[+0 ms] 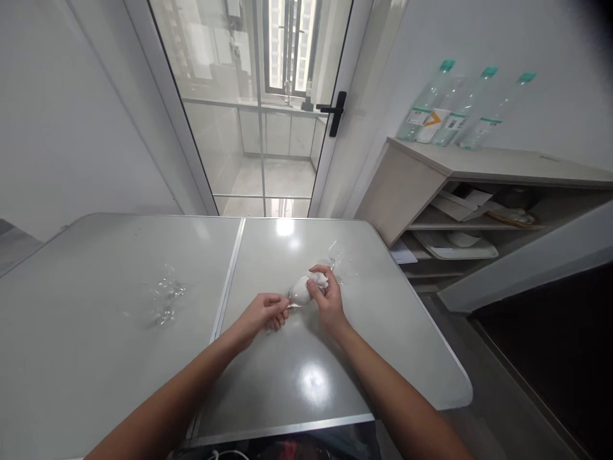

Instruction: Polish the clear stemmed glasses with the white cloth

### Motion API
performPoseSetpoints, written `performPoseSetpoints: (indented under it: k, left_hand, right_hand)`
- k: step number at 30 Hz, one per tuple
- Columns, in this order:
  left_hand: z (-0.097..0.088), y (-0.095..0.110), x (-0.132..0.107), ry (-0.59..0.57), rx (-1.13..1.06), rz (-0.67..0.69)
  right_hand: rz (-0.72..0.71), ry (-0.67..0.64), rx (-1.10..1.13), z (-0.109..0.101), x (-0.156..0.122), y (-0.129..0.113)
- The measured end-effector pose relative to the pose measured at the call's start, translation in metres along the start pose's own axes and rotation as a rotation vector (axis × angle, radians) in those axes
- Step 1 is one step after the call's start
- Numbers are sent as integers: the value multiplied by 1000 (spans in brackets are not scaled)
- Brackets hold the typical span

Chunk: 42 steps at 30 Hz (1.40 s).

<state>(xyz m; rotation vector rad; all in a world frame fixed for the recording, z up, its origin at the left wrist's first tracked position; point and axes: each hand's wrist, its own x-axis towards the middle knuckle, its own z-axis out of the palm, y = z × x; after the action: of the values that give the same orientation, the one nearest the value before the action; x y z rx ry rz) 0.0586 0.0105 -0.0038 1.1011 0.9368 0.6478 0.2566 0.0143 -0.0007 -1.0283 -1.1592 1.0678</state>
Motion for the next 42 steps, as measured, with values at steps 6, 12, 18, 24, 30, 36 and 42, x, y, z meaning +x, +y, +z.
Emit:
performPoseSetpoints:
  k: [6,12,18,24,30,36,42]
  left_hand:
    - [9,-3,-2,257,353,197]
    - [-2,2,-1,-165,-300,-236]
    - [0,2,-1,64,62,20]
    - [11,-7,0,259,569,261]
    - [3,5,-2,-226,-85,-48]
    - [3,4,-2,-169,-87,-46]
    - [16,-14,1,243,737,303]
  right_hand:
    - [70,-26,5,3,3,7]
    - [82,-20,136,-3,2,-1]
    - [28,-44,8,0,0,3]
    - [80,-15,-54,3,1,11]
    - [61,-40,160,-3,1,2]
    - [13,-77,117,-2,-1,-3]
    - [34,19,-71,3,0,0]
